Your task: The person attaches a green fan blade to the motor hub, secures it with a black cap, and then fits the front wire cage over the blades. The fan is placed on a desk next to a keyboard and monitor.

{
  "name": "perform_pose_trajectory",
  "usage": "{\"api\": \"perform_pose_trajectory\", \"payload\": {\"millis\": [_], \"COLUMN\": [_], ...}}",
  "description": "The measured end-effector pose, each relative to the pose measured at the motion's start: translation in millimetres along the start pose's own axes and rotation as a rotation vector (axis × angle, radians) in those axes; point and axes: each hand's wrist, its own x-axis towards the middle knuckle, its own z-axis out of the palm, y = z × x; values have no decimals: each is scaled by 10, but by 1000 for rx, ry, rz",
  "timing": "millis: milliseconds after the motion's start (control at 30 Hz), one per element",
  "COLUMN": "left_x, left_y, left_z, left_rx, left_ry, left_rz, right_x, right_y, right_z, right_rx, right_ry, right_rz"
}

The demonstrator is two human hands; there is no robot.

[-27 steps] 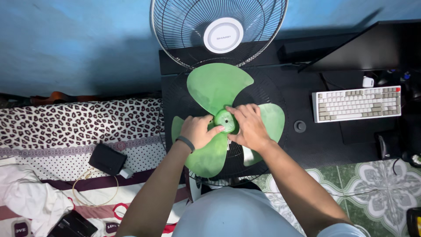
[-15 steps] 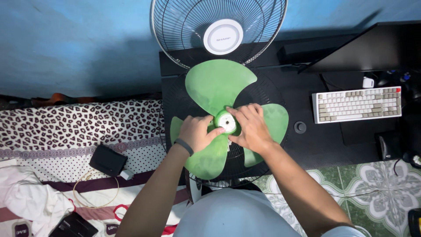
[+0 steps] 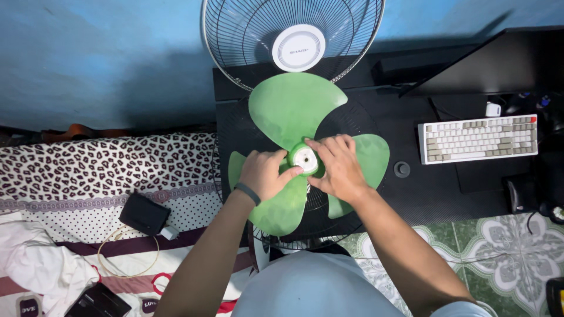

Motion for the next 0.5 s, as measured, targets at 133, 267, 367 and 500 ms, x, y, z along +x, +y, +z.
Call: {"api": "perform_pose_trajectory", "payload": {"millis": [133, 267, 367, 500], "left_x": [15, 10, 24, 40], "left_y": [-20, -38, -57, -44], "left_z": [-1, 12, 13, 7], "left_rx": [-11, 7, 20, 20], "left_ry": [-22, -4, -21, -29], "left_rz": [-21, -16, -30, -28], "right_x": [8, 27, 26, 14], "right_y": [10, 25, 40, 47], "right_z": [-8, 16, 43, 45], "right_rx": [6, 16, 15, 21], "right_ry": [-12, -7, 4, -1], "right_rz": [-3, -10, -15, -1]}}
